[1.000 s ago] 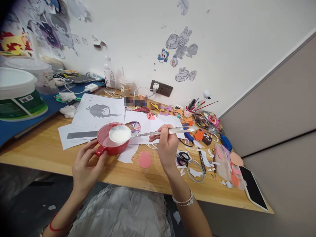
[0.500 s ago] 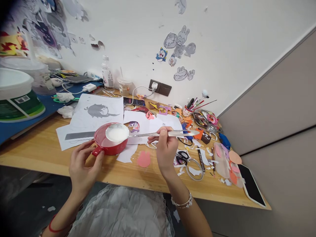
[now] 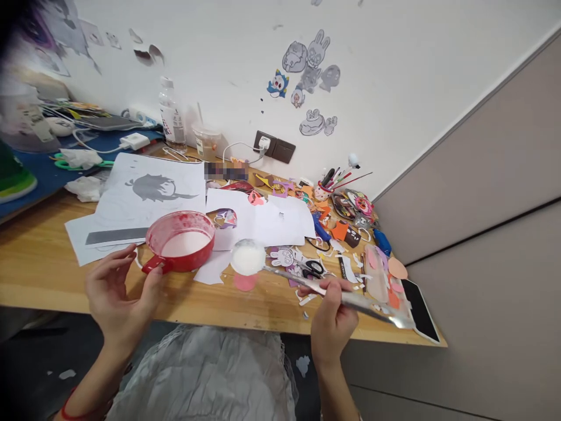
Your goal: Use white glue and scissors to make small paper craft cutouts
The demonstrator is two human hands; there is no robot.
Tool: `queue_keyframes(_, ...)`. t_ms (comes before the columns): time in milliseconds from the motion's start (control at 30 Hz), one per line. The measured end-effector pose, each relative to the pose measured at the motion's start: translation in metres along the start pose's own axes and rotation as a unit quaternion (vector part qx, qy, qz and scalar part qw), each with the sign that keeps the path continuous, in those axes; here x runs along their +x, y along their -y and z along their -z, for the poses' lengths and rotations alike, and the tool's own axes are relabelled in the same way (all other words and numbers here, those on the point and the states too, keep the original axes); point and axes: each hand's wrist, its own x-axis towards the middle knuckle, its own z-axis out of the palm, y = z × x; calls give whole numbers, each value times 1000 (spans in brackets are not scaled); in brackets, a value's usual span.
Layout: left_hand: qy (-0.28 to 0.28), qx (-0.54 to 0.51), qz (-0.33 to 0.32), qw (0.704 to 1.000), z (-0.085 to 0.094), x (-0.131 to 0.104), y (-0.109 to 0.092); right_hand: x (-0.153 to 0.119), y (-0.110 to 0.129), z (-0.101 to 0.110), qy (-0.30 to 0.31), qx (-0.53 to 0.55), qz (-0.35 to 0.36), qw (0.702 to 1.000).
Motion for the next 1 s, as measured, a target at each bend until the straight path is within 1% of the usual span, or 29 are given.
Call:
queue_keyframes(100, -33, -10, -27, 999, 0, 0, 2, -19, -19, 8, -3, -73, 47, 996)
queue_keyframes(233, -65, -28, -72, 995, 0, 1, 6, -35, -37, 11, 3, -103, 123, 987)
queue_keyframes(400, -91, -20, -82, 992, -1, 2, 11, -43, -46, 16, 46, -108, 177, 977)
queue_keyframes(533, -105, -26, -94, 990, 0, 2, 13, -49, -52, 20, 67, -112, 223, 966)
queue_keyframes(800, -110, -44, -118, 986, 0, 2, 17, -55, -61, 26, 82, -101, 241, 962)
queue_keyframes(1000, -112, -52, -124, 984, 1, 2, 20, -57, -65, 26, 61, -91, 232, 967)
